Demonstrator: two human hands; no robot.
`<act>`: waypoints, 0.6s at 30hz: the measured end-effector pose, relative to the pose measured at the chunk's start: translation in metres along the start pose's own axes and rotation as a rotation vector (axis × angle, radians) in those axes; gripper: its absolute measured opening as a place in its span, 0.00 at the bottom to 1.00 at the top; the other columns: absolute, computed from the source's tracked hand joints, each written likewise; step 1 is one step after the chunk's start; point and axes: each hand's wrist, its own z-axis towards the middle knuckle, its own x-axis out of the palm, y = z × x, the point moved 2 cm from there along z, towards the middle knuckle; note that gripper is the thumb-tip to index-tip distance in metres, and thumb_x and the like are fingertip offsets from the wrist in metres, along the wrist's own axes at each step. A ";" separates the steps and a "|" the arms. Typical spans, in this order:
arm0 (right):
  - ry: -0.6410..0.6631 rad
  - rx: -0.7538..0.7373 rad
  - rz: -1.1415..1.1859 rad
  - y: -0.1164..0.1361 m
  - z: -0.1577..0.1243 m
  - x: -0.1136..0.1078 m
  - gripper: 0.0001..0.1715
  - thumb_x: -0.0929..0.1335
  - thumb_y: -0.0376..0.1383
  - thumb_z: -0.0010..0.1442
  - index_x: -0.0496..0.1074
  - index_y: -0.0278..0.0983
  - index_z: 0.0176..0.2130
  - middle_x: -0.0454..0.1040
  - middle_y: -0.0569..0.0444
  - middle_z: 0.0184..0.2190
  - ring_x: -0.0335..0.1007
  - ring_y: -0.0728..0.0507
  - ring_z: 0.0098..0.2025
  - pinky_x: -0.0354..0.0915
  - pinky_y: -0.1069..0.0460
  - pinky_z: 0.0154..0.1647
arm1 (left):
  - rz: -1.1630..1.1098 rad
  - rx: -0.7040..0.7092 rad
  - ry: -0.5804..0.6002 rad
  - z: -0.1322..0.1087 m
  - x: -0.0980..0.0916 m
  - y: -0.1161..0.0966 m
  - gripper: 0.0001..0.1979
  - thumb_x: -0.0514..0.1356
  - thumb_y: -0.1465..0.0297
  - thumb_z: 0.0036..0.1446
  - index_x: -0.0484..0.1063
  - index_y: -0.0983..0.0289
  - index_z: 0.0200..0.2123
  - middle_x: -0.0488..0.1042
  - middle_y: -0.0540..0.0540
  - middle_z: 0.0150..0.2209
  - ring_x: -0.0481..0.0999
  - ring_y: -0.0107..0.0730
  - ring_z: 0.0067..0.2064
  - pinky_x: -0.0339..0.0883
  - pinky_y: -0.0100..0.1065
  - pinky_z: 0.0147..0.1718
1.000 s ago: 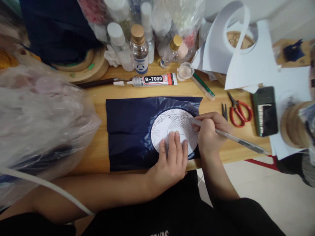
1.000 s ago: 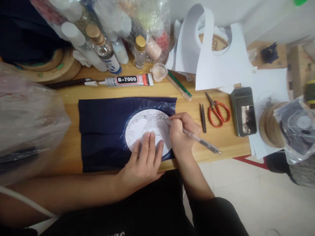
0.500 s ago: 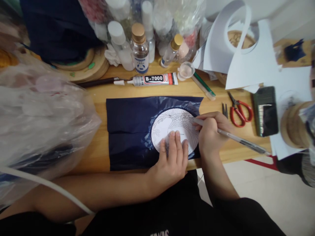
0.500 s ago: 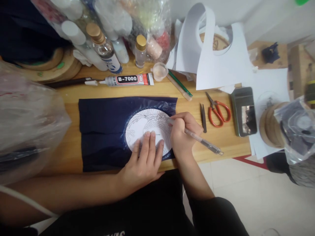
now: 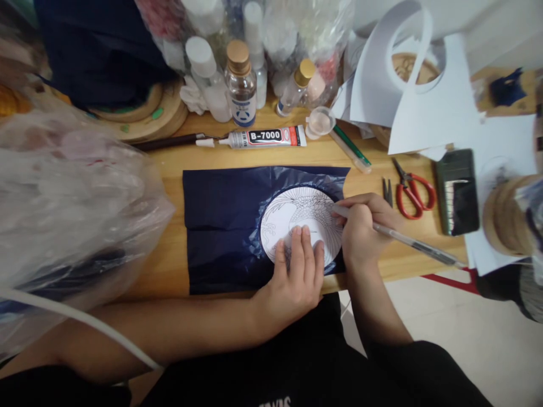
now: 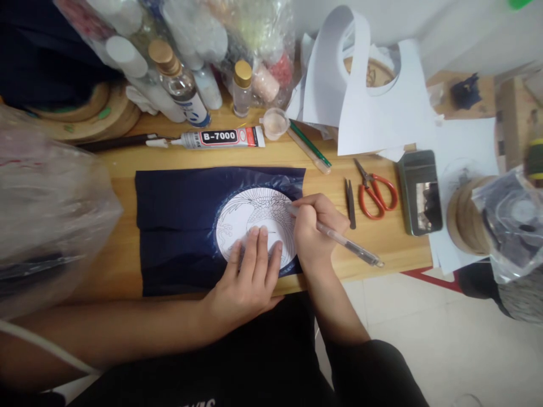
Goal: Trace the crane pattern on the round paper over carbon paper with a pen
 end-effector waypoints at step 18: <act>0.065 -0.013 0.041 0.002 0.000 -0.001 0.12 0.61 0.29 0.46 0.73 0.37 0.21 0.71 0.60 0.16 0.63 0.52 0.17 0.58 0.55 0.18 | -0.016 -0.008 0.010 0.000 -0.001 0.000 0.36 0.48 0.51 0.64 0.63 0.80 0.58 0.70 0.76 0.54 0.72 0.58 0.55 0.71 0.47 0.47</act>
